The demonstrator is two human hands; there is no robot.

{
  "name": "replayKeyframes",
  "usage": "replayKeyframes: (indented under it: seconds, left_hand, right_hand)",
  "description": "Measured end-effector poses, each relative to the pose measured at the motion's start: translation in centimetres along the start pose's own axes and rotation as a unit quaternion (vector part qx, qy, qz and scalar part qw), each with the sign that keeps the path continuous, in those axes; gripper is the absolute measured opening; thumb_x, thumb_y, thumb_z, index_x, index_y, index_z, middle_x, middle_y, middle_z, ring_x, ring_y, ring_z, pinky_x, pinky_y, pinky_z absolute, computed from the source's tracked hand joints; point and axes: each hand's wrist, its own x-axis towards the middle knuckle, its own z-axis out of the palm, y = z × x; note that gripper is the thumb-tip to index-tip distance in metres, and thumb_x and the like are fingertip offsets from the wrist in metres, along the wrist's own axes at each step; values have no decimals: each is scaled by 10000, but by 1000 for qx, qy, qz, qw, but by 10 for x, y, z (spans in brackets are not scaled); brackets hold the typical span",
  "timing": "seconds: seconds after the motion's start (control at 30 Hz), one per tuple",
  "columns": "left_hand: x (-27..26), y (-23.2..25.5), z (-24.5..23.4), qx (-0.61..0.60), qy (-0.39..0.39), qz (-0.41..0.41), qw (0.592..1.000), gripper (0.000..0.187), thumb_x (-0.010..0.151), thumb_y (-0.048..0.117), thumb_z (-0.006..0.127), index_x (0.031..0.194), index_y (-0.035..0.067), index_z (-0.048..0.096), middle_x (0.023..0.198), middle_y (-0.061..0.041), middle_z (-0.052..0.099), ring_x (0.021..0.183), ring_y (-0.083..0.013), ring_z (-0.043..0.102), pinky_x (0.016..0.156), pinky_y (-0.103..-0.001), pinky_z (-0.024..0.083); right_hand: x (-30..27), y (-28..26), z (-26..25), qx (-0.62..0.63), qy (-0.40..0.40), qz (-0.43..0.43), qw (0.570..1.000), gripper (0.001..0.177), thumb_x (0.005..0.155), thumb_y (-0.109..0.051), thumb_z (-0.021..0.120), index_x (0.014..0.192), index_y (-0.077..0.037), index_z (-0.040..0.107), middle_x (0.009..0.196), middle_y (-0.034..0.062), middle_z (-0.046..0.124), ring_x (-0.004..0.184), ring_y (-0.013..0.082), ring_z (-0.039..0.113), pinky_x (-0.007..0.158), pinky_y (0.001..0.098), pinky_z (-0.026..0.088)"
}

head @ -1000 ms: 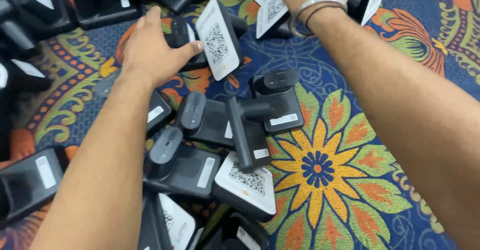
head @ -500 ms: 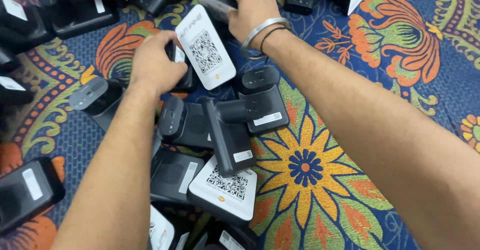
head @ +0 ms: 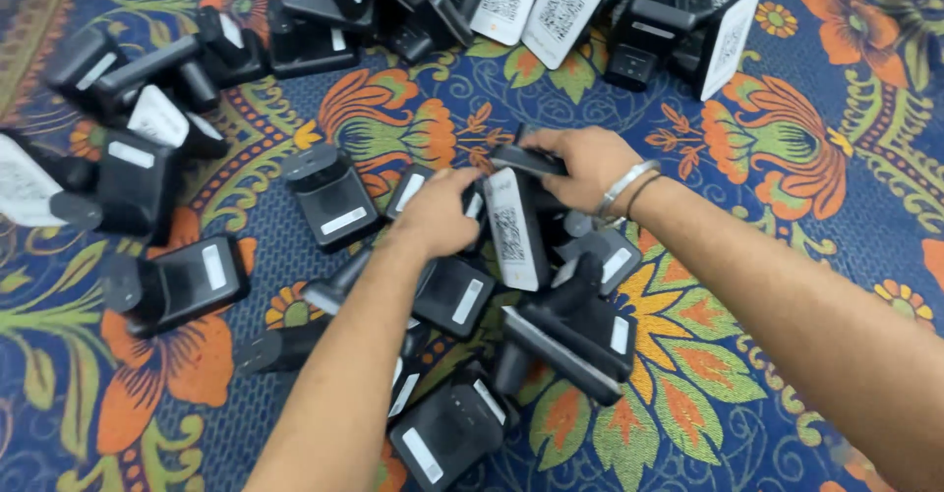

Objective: The person packs several electronic scanning devices into plastic bags and places them into a cardboard shipping box.

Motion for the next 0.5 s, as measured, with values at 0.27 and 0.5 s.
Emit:
replayKeyframes:
  seconds: [0.27, 0.5]
  left_hand:
    - [-86, -39, -90, -81, 161, 57, 982, 482, 800, 175, 743, 1263, 58, 683, 1189, -131, 754, 1123, -241, 737, 1008, -350, 555]
    - [-167, -215, -201, 114, 441, -93, 886, 433, 931, 225, 806, 1274, 31, 627, 1096, -126, 701, 1001, -286, 685, 883, -427, 538]
  right_hand:
    - [28, -87, -6, -74, -20, -93, 993, 639, 612, -209, 793, 1223, -57, 682, 1156, 233, 699, 1078, 462, 642, 849, 565, 509]
    - [139, -214, 85, 229, 28, -26, 973, 353, 861, -297, 790, 1093, -43, 709, 930, 67, 782, 843, 159, 772, 791, 307, 609]
